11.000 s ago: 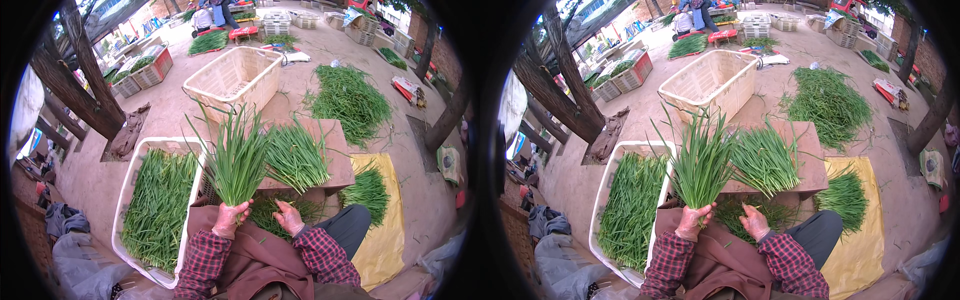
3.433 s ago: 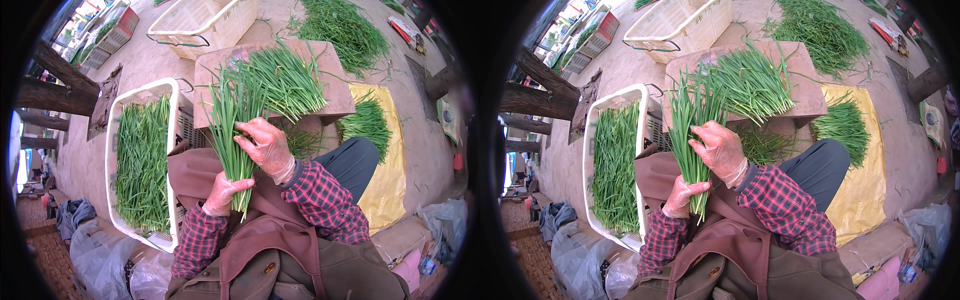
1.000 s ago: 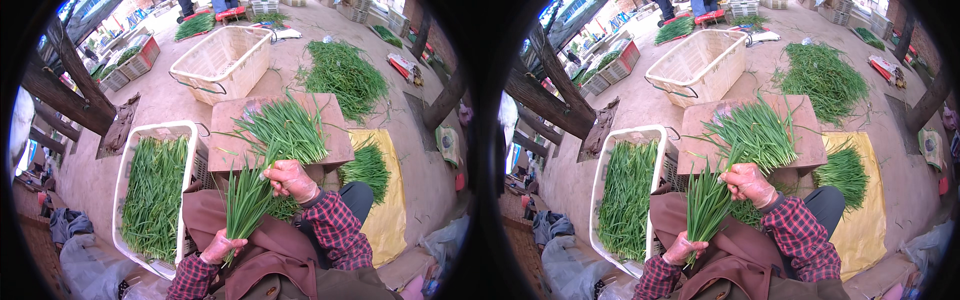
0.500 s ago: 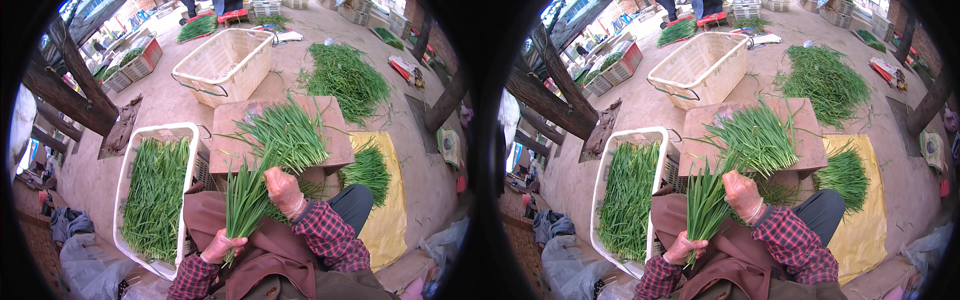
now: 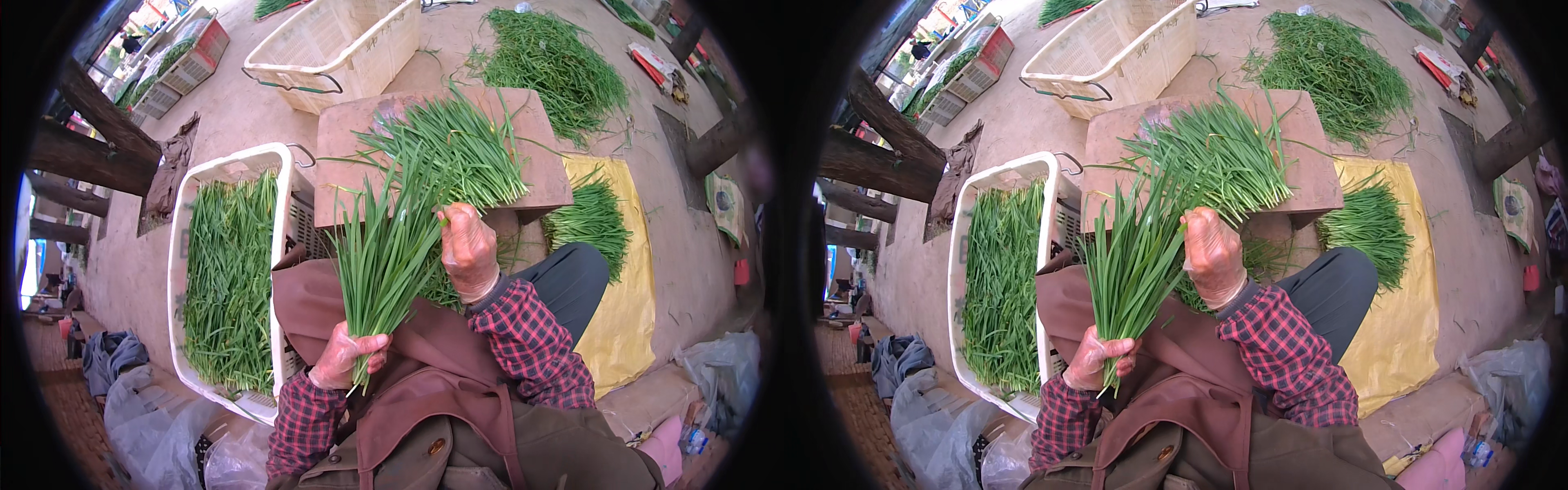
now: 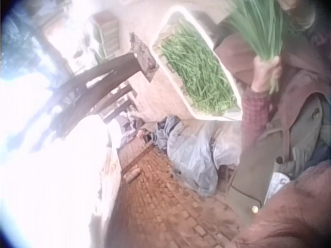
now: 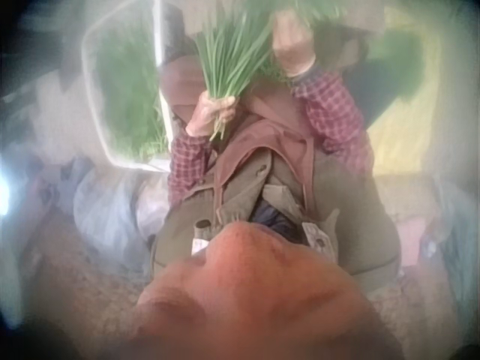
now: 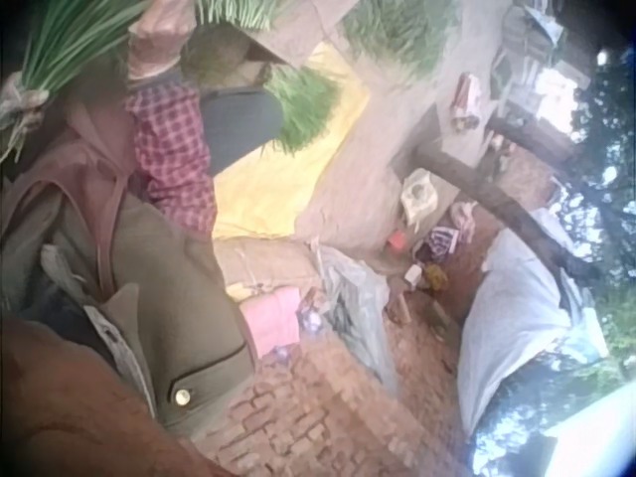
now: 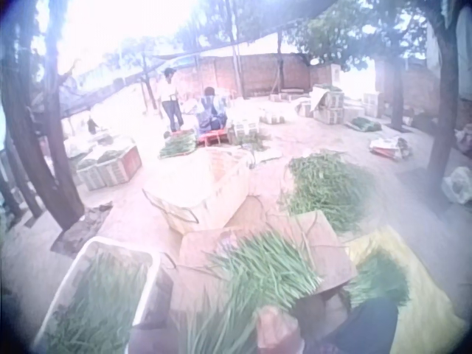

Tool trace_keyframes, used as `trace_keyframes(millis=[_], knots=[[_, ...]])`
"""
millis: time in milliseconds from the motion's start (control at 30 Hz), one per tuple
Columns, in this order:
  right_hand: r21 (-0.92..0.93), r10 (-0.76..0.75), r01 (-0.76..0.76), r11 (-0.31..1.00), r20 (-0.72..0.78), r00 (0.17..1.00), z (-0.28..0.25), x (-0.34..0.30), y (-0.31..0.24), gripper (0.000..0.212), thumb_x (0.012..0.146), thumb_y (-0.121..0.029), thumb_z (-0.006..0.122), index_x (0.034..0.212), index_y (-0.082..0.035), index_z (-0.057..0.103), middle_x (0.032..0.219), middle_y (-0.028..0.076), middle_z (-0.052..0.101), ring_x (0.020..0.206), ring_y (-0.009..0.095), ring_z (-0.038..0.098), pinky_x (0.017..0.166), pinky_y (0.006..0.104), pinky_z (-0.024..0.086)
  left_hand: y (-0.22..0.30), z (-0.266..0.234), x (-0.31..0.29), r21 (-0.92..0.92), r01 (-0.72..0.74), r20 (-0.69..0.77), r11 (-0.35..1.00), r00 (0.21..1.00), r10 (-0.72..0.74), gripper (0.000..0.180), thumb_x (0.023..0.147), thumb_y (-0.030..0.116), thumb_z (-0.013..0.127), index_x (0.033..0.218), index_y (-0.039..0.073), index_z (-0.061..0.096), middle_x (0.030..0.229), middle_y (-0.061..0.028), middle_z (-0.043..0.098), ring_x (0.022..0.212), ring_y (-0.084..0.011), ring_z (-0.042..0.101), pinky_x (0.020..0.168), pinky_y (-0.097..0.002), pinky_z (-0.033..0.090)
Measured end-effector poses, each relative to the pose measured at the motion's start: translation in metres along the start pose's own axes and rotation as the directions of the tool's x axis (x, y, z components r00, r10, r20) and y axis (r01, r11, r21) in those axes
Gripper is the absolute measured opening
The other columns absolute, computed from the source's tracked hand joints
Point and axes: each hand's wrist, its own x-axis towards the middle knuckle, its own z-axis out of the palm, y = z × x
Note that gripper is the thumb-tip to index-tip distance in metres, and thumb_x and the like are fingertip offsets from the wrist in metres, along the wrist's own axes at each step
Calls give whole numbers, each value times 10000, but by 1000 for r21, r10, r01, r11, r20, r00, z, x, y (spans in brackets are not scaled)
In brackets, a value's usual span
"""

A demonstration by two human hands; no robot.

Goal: The person sorts bunches of chives by hand, removing individual leaves and organizing the stalks into groups on a table and on a yellow sheet.

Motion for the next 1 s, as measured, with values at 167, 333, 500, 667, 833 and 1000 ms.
trace_keyframes(millis=[167, 333, 500, 667, 833, 1000], knots=[[18, 70, -70, 997, -9, 997, 1, -4, -1, 190, 825, 89, 675, 971, 21, 573, 890, 179, 610, 760, 364, 636, 651, 407, 529, 2, 3, -3, -2, 23, -1, 1000, 1000, -23, 324, 872, 93, 741, 1131, -6, 573, 854, -82, 581, 563, -108, 494, 483, -246, 421], [419, 559, -586, 694, 199, 805, -2, -2, -5, 104, 882, 42, 652, 922, 37, 556, 807, 102, 596, 684, 198, 655, 562, 320, 562, 1, -2, -5, -6, 19, -2, 1000, 1000, -19, 361, 863, 109, 752, 1148, -4, 561, 854, -82, 577, 561, -104, 491, 482, -243, 419], [461, 526, -874, 150, 712, 466, -26, -5, -5, 166, 928, -76, 685, 864, -10, 546, 713, 26, 559, 590, 106, 612, 526, 264, 536, -2, -17, -19, 20, 21, -54, 1000, 998, -20, 376, 848, 115, 766, 1141, -4, 562, 803, -79, 560, 545, -113, 489, 473, -250, 411], [395, 519, -835, 384, 655, 549, -48, -7, 21, 193, 932, -107, 651, 839, -1, 519, 702, 46, 580, 545, 107, 595, 491, 262, 501, -5, -36, -41, 33, 12, -118, 999, 993, -9, 388, 831, 110, 771, 1138, -16, 568, 784, -93, 568, 527, -125, 491, 456, -256, 404], [207, 328, -703, 680, 772, 544, -55, -22, 20, 161, 885, -112, 680, 984, -10, 605, 688, 123, 629, 605, 268, 653, 576, 352, 507, -8, -41, -49, 86, 16, -167, 996, 986, -2, 365, 825, 103, 774, 1107, -33, 587, 778, -105, 593, 518, -131, 505, 452, -259, 409], [291, 172, -502, 815, 705, 688, -50, -39, 29, 285, 856, -60, 699, 1131, -12, 640, 863, 124, 681, 769, 271, 673, 710, 352, 535, -11, -41, -49, 129, -4, -193, 992, 981, 29, 335, 829, 100, 771, 1074, -47, 597, 771, -94, 601, 516, -128, 513, 451, -260, 409]])
